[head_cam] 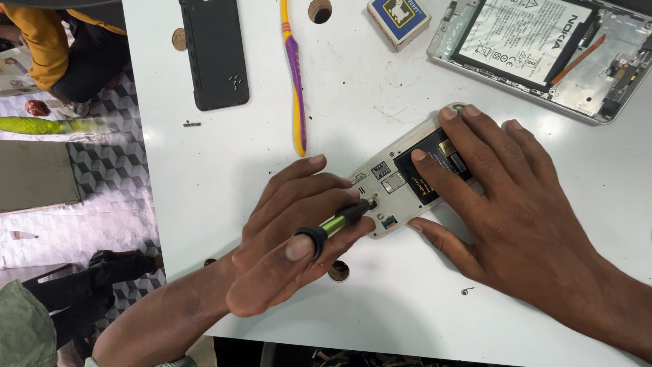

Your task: The person uses a screwdriver to remove screws from the back of a white smartphone. They carefully unscrew multiple fasteners around the battery area and place them on the table.

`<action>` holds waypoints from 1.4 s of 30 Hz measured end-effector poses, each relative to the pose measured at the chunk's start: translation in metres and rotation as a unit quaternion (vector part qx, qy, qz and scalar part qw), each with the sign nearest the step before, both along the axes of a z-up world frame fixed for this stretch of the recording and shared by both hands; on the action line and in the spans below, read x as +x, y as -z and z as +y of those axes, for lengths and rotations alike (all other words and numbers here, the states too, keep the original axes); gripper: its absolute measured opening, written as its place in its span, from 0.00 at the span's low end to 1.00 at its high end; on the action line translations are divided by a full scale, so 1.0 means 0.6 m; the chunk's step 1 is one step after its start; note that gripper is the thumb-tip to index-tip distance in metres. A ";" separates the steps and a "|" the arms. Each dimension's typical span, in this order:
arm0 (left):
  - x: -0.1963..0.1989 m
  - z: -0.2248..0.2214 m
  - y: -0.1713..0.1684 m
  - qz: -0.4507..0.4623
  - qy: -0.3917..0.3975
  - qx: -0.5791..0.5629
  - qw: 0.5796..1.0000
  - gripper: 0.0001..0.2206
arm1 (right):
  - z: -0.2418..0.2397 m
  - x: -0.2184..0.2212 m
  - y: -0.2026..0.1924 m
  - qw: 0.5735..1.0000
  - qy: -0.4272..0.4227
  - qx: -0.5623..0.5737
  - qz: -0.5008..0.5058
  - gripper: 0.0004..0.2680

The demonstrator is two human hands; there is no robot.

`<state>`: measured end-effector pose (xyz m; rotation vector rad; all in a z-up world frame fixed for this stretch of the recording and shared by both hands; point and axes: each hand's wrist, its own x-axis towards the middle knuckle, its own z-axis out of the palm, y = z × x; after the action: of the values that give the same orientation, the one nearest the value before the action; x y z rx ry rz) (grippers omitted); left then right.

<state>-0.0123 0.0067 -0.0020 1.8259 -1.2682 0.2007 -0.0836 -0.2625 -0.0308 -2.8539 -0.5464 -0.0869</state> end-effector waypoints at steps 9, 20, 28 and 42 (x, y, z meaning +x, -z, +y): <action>0.050 0.064 0.006 -0.075 -0.238 0.023 0.968 0.31 | 0.001 0.000 -0.001 1.000 -0.001 -0.022 -0.005 0.26; 0.125 0.091 0.047 -0.100 -0.402 -0.032 0.910 0.32 | 0.016 -0.002 -0.015 0.998 0.020 -0.057 0.004 0.26; 0.136 0.091 0.047 -0.102 -0.407 -0.026 0.907 0.30 | 0.018 -0.001 -0.013 0.997 0.027 -0.066 0.004 0.26; 0.141 0.086 0.050 -0.022 -0.357 0.000 0.934 0.15 | 0.024 0.000 -0.012 0.997 0.031 -0.075 0.008 0.26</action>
<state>0.0726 0.0580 -0.0319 2.2238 -0.5749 0.6367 -0.0837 -0.2483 -0.0236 -3.0146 -0.4813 -0.0346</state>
